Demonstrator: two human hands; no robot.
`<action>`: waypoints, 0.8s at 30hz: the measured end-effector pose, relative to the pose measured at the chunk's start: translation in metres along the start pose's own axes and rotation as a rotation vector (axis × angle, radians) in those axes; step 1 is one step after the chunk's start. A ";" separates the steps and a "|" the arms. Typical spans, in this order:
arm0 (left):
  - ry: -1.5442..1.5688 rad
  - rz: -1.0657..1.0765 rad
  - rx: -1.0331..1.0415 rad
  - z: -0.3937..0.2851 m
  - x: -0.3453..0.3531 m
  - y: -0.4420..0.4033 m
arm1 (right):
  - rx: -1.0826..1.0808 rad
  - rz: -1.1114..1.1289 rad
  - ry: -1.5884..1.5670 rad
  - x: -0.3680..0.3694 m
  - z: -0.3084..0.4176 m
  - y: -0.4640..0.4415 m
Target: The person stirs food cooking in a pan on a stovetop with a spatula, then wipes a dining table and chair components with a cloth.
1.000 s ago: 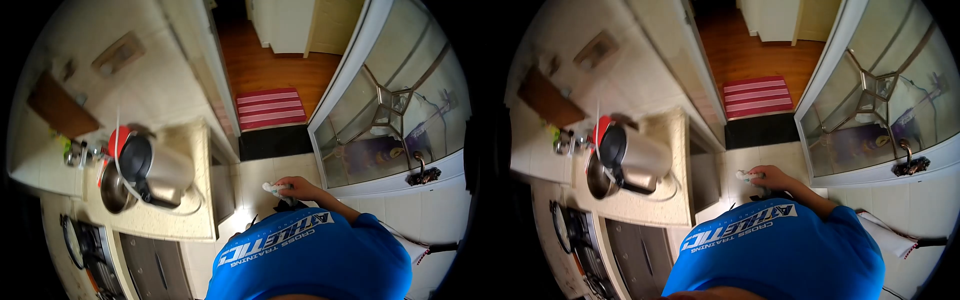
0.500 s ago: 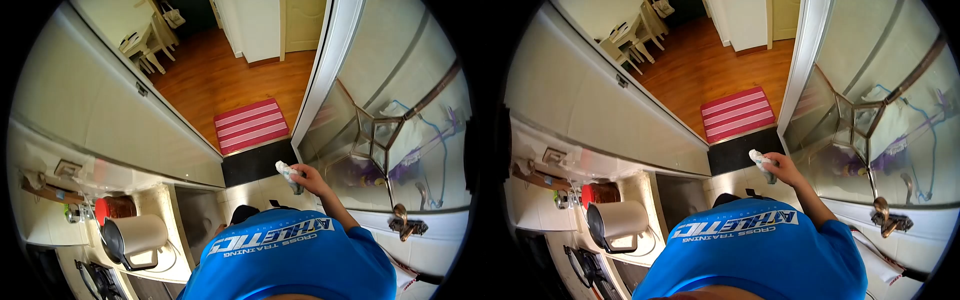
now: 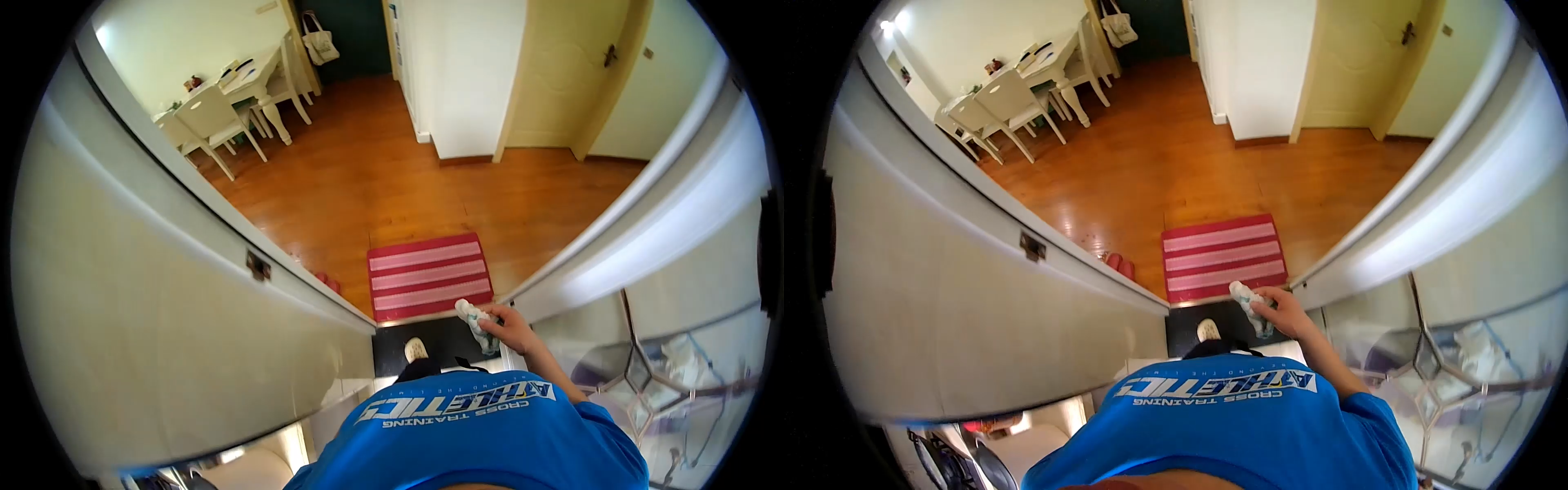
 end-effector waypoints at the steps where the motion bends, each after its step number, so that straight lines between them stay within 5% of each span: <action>1: 0.007 -0.013 -0.006 -0.004 -0.014 -0.018 | -0.011 0.013 0.008 0.002 0.010 -0.019; 18: 0.059 0.048 -0.130 -0.050 -0.066 -0.152 | 0.101 0.409 0.021 0.001 0.063 -0.276; 24: 0.071 0.112 -0.234 -0.084 -0.058 -0.173 | 0.139 0.371 -0.094 -0.047 0.106 -0.379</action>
Point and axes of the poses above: each hand's wrist, its own y-axis away from the middle knuckle, its own x-axis out of the palm, z = x × y, the point moved 3 cm from there along -y, towards the middle knuckle, and after that the axes turned 11 degrees about -y, right-handed, at the moved point
